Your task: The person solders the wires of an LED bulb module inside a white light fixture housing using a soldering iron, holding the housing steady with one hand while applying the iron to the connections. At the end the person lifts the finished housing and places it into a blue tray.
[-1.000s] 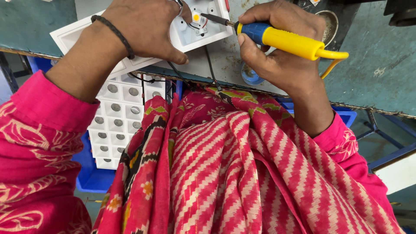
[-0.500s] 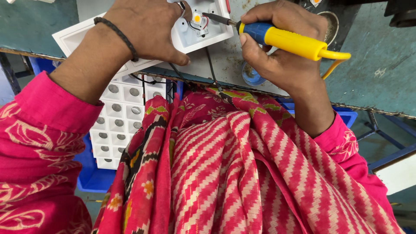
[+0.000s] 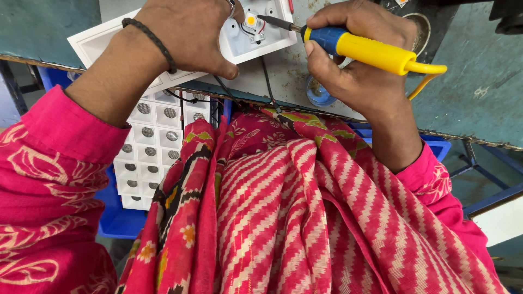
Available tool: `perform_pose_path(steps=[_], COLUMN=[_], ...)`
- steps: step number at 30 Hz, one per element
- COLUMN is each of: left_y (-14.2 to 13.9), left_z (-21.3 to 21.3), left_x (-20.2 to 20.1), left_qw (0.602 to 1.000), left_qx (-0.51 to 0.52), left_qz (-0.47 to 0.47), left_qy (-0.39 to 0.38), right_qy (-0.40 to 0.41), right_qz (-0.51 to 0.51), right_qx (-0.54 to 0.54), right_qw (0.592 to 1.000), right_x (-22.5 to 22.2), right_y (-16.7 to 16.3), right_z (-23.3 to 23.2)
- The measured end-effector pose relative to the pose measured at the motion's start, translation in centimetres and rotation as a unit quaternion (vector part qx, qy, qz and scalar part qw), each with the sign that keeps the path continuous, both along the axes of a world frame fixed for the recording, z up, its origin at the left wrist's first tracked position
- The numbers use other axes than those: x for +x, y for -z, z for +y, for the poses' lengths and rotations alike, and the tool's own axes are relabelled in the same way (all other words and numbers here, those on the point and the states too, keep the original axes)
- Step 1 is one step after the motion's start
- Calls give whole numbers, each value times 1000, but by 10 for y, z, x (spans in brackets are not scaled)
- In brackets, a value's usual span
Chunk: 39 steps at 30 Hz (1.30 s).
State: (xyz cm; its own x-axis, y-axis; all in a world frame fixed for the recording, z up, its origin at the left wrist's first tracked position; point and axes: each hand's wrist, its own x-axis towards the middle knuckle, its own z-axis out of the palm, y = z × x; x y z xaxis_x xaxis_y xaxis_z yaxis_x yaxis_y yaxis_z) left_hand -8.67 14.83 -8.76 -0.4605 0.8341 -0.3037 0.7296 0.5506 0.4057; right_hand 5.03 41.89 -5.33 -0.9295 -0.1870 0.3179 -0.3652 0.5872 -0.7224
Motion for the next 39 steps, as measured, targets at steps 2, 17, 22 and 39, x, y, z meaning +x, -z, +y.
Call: perform_pose_path(steps=[2,17,22,39], left_y=[2,9,12,-4], left_z=[0,4,4,11], left_x=[-1,-11,-12,-17], left_qw=[1000,997,998,998], left_qx=[0,-14,-5,26], left_qz=[-2,-70,-62,49], left_qy=[3,-2,-4,29], right_qy=[-2,0,2,22], right_qz=[2,3,-5,-26], right_qx=[0,4,-2,-10], right_qw=[1000,1000,1000,999], right_x=[0,-1,-3,-13], right_y=[1,-1,-2,-19], right_z=[0,-6,-7,1])
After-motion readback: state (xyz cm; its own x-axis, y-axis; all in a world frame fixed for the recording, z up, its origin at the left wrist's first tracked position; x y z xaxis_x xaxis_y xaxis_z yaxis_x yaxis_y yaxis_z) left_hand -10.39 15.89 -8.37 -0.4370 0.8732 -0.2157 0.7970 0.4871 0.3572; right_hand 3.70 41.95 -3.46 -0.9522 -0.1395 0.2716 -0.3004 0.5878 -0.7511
